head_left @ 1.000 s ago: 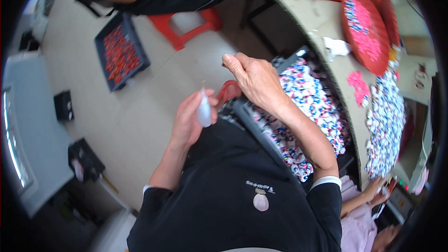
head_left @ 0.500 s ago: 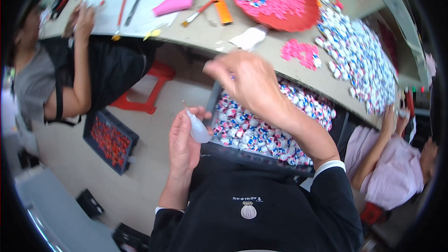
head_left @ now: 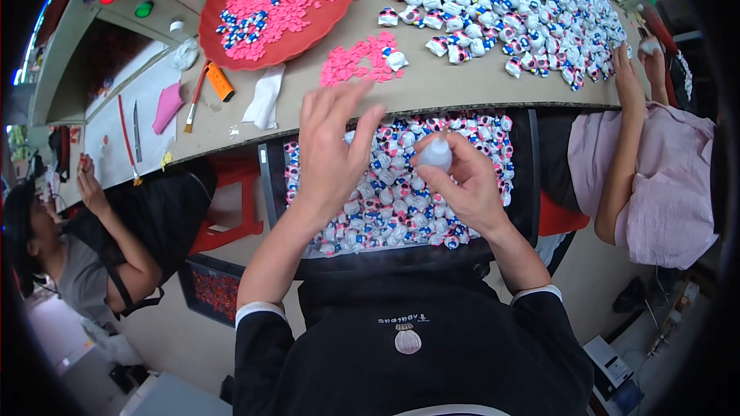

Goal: Gluing small pink plastic decorative pieces onto white and blue plastic figurines on a factory assembly line.

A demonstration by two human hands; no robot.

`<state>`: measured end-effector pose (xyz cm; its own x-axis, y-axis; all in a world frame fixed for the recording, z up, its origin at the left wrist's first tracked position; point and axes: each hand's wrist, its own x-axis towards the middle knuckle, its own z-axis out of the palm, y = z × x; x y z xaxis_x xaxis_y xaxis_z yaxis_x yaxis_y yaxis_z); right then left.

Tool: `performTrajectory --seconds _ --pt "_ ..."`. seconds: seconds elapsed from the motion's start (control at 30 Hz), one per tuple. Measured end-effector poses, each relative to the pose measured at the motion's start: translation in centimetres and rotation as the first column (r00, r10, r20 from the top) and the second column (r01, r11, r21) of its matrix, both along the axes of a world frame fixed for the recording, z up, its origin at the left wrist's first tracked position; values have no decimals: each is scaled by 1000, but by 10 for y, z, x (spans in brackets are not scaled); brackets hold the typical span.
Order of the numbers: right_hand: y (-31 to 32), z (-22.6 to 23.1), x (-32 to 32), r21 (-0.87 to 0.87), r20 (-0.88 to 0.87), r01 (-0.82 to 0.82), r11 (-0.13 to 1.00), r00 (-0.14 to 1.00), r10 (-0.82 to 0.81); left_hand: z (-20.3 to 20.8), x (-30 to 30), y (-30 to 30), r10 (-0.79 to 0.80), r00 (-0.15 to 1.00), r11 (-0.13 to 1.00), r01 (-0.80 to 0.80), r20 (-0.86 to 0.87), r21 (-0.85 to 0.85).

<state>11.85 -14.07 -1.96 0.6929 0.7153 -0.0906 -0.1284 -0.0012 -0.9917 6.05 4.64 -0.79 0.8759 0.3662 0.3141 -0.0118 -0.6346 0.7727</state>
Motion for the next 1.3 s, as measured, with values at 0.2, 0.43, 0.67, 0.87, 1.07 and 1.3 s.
performTrajectory --seconds 0.2,0.43,0.67,0.87,1.07,1.3 --pt "-18 -17 21 -18 153 119 993 981 -115 -16 76 17 -59 997 741 82 -58 667" --pt "-23 -5 30 -46 96 174 984 981 -169 0 95 28 -266 964 726 215 -22 654" --pt "-30 -4 19 17 169 182 983 969 -182 -4 -4 -12 -64 998 426 13 -16 -905" --pt "-12 4 0 -49 139 112 993 985 -104 -36 -51 -18 36 998 224 -62 -56 -972" --pt "3 -2 0 26 326 52 998 943 -57 -42 -59 -20 80 997 148 -14 -2 -989" --pt "5 3 -2 -64 319 58 996 947 -35 -45 -62 -21 84 996 231 9 29 -973"
